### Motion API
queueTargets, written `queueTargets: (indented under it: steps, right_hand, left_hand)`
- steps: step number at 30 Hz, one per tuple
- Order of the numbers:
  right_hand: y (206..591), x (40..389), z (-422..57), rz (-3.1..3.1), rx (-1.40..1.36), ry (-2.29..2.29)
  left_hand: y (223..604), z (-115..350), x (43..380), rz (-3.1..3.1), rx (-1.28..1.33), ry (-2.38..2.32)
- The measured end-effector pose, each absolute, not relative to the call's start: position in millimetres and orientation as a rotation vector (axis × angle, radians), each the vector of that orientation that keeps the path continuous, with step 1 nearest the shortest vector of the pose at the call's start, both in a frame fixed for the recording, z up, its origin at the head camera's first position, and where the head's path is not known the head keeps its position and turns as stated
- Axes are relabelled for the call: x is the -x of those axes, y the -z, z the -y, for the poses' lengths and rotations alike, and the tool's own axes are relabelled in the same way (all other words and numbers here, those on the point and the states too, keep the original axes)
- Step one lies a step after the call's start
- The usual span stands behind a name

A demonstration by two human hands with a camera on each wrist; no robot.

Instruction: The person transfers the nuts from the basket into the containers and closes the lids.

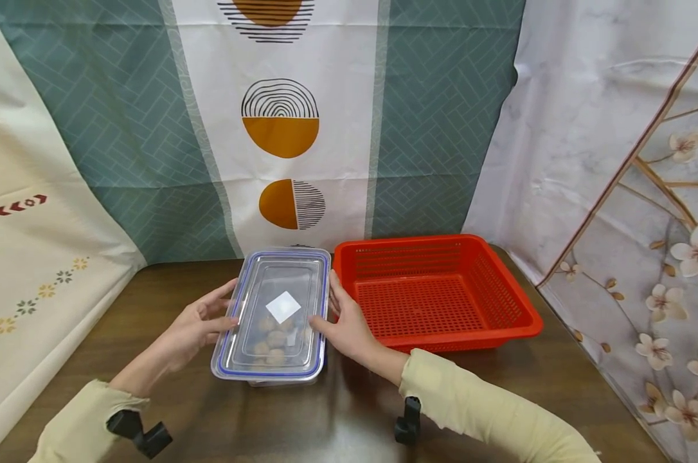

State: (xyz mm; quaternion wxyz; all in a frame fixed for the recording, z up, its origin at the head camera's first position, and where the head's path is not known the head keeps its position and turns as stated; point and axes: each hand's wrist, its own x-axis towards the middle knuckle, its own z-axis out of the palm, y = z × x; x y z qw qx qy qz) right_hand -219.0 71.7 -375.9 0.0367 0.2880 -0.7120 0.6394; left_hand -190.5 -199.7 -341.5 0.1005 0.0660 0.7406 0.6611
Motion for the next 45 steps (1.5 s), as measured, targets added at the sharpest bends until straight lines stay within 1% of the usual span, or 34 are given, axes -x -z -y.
queueTargets:
  steps: [4,12,17,21,26,31,39,45]
  right_hand:
    - [373,219,-75,2.189,-0.911,-1.893]
    - [368,220,-76,2.176,-1.000,-1.925]
    - [367,221,-76,2.154,-1.029,-1.950]
    - [369,226,-79,2.139,-1.112,-1.936]
    - [372,232,-84,2.168,-1.213,-1.817]
    - [372,234,-89,2.221,-1.279,-1.664]
    - [346,218,-91,2.272,-1.357,-1.561]
    - [357,226,-92,2.239,-1.405,-1.526]
  left_hand:
    - [338,201,191,-2.183,-0.188,-1.966]
    - [331,204,194,-2.046,-0.225,-2.036]
    - [334,211,195,-1.837,-0.368,-2.097]
    - [336,216,195,-1.659,-0.488,-2.134]
    - [340,220,196,-1.496,-0.584,-2.186]
    - [343,222,197,-1.395,-0.597,-2.227]
    - [347,225,198,-1.258,-0.617,-2.265]
    - [350,227,198,-1.173,-0.664,-2.270]
